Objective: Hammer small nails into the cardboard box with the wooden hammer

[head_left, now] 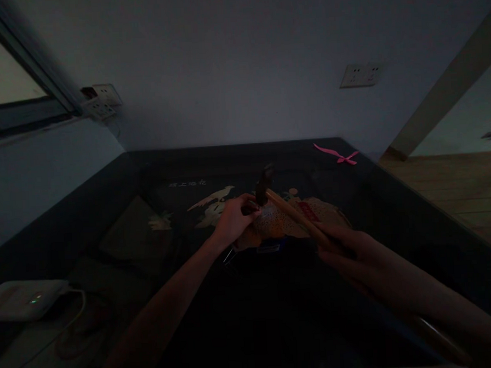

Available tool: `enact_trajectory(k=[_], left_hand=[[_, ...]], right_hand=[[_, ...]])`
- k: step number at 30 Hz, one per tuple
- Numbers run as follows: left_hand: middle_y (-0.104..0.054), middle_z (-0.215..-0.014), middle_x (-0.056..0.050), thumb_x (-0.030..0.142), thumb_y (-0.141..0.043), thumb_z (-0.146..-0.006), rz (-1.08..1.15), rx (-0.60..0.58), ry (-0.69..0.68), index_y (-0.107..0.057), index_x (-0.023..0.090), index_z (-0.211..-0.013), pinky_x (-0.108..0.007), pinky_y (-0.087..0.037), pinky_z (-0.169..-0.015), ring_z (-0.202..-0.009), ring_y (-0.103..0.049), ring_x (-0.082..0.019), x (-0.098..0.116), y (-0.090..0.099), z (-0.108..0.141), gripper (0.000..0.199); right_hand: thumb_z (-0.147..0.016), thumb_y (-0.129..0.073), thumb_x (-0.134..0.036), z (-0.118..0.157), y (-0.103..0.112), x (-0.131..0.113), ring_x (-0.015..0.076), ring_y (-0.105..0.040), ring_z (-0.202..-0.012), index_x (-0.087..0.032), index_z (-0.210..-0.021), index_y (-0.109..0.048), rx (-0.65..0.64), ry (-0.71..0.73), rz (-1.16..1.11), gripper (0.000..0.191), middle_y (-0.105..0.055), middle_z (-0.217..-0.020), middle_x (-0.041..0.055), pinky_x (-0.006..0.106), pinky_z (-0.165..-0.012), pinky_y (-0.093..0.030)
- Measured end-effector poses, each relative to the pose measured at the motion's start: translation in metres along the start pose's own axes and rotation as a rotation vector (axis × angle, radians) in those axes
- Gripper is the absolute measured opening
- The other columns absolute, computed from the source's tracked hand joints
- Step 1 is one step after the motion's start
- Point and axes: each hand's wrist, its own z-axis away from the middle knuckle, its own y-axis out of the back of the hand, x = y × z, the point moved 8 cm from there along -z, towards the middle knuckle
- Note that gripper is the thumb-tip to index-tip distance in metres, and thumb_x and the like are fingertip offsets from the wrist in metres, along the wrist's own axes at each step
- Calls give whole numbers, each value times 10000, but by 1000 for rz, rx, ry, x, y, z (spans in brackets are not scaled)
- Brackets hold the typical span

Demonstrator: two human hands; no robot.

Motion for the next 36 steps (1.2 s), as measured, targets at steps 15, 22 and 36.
enact_trajectory(k=[15, 22, 36], left_hand=[[-684, -765, 1, 190, -669, -735, -159, -10, -27, -620, 183, -935, -288, -499, -739, -747, -653, -158, 1, 1, 0, 206], [-674, -751, 13, 169, -660, -732, -147, -16, -2, -625, 183, -906, -255, -490, -693, -713, -640, -144, 7, 2, 2, 178], [-667, -766, 5, 189, -649, -742, -190, -44, -5, -613, 187, -920, -273, -487, -703, -737, -640, -159, 4, 0, 1, 181]], right_hand=[[-822, -527, -387, -1, -2, 4, 228, -668, -826, -175, -1227, -604, 10, -41, -21, 464, -708, -944, 67, 318, -725, -557], [-814, -512, -343, 0, -2, -1, 228, -674, -870, -163, -1240, -599, 25, -13, -8, 471, -715, -1006, 71, 301, -760, -555], [-827, -492, -348, 0, -5, 2, 246, -664, -888, -168, -1242, -597, -17, -37, 19, 464, -710, -998, 75, 329, -766, -546]])
